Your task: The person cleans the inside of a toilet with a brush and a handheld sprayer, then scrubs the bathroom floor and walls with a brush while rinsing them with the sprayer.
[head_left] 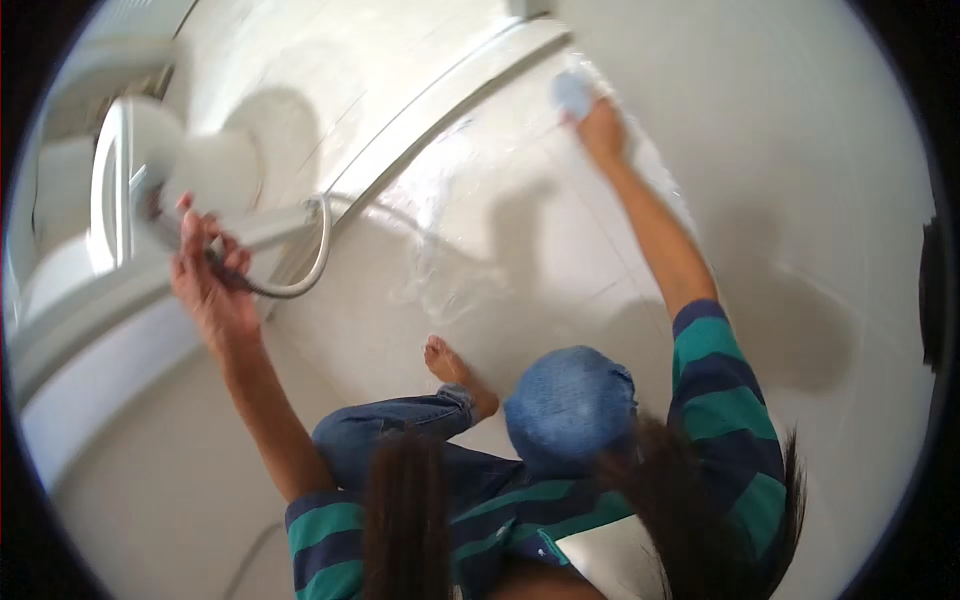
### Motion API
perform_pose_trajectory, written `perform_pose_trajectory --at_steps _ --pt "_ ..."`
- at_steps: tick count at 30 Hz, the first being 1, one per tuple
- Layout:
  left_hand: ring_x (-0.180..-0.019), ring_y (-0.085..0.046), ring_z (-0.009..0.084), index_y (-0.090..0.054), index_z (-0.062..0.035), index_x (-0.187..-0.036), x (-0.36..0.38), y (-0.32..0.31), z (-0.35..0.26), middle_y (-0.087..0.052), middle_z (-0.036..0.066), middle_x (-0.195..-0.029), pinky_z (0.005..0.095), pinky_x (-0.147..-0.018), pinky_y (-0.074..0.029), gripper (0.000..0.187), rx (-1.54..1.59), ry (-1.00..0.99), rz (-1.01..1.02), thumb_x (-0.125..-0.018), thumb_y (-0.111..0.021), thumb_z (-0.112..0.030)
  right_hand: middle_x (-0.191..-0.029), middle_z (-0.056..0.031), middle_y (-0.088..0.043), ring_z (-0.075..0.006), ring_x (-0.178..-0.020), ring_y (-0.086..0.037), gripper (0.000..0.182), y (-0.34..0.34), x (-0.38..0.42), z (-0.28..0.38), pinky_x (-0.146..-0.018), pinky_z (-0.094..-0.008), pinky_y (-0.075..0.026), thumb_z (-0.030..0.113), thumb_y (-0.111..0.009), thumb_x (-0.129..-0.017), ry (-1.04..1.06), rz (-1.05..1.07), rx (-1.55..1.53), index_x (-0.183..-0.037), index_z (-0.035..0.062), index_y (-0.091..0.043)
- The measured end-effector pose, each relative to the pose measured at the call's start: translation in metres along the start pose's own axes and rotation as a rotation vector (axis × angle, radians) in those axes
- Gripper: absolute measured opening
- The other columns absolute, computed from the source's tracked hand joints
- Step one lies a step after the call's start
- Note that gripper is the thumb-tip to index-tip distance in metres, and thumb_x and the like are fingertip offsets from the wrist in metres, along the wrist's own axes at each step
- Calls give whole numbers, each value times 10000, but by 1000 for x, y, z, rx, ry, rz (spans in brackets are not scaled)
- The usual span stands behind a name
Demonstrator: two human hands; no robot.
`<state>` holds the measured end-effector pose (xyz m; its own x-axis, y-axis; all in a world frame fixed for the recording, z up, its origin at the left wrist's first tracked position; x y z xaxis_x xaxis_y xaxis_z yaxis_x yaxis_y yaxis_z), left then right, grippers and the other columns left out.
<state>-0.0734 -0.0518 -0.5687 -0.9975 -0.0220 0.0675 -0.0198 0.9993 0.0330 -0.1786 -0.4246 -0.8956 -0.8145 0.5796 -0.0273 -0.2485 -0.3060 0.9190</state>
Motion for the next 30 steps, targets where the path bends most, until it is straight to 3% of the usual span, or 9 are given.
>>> perform_pose_trajectory --at_steps 3,9,12,15,18,21,25,29,30 --pt "-650 -451 94 -478 -21 -1097 55 80 -15 -496 17 -834 239 -605 -419 313 -25 -158 -220 -857 -556 -207 -865 -106 -600 -227 -756 -571 543 -32 -40 40 -644 -344 -459 357 -673 -739 -124 -27 39 -1152 30 -538" --pt "-1051 -479 282 -453 57 -1066 193 172 11 -501 119 -978 494 -985 -366 294 328 112 -810 -885 -507 -168 -1001 -154 -524 -293 -945 -510 652 -101 158 241 -705 -411 -464 332 -712 -656 646 450 -155 -1216 132 -443" --pt "-1189 -364 338 -398 105 -1115 237 178 4 -426 193 -1183 528 -1033 -286 318 683 137 -872 -901 -451 -124 -986 -146 -524 -297 -888 -533 679 -86 217 168 -689 -388 -472 311 -736 -621 910 492 -261 -1223 163 -459" --pt "-1210 -333 342 -328 107 -1193 253 179 16 -355 217 -1284 491 -1050 -279 365 825 154 -894 -907 -422 -99 -1014 -97 -561 -284 -914 -541 682 -56 146 41 -690 -387 -477 340 -707 -654 798 295 -108 -1262 186 -440" --pt "-1232 -306 334 -308 110 -1220 269 177 30 -356 239 -1279 447 -1063 -277 388 891 207 -850 -909 -410 -98 -818 -154 -589 -327 -729 -579 642 -17 15 10 -652 -434 -473 531 -609 -711 -117 -10 -6 -1061 2 -508" --pt "-1230 -320 315 -341 97 -1205 263 186 40 -374 234 -1262 440 -1056 -295 363 988 193 -828 -909 -411 -100 -895 -150 -584 -322 -781 -580 617 -63 80 63 -698 -412 -470 511 -614 -720 131 225 -21 -1084 23 -518" --pt "-1173 -397 283 -400 69 -1151 238 193 69 -429 205 -1205 431 -1042 -324 306 943 141 -804 -900 -438 -101 -911 -146 -523 -293 -821 -545 579 -132 253 253 -682 -394 -472 351 -675 -701 1278 651 -300 -1203 144 -473" --pt "-1078 -476 247 -435 50 -1099 242 184 82 -470 158 -1145 449 -1005 -367 254 829 162 -753 -884 -479 -79 -1028 -196 -523 -336 -922 -534 497 -186 321 425 -688 -433 -476 286 -632 -712 1044 500 -330 -1137 76 -483" --pt "-1074 -474 246 -427 48 -1107 242 186 84 -470 153 -1143 453 -997 -372 265 804 141 -716 -881 -486 -77 -1073 -192 -520 -306 -955 -531 488 -229 356 405 -735 -433 -471 325 -581 -754 1133 987 -438 -1163 84 -471"
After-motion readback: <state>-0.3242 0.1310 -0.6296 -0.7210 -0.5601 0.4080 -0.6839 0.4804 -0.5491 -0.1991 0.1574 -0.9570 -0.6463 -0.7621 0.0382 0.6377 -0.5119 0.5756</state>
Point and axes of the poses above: each hand's wrist, its own x-axis away from the middle knuckle, its own y-axis out of the back of the hand, z = x × y, the point moved 2 cm from there along -x, towards the middle knuckle
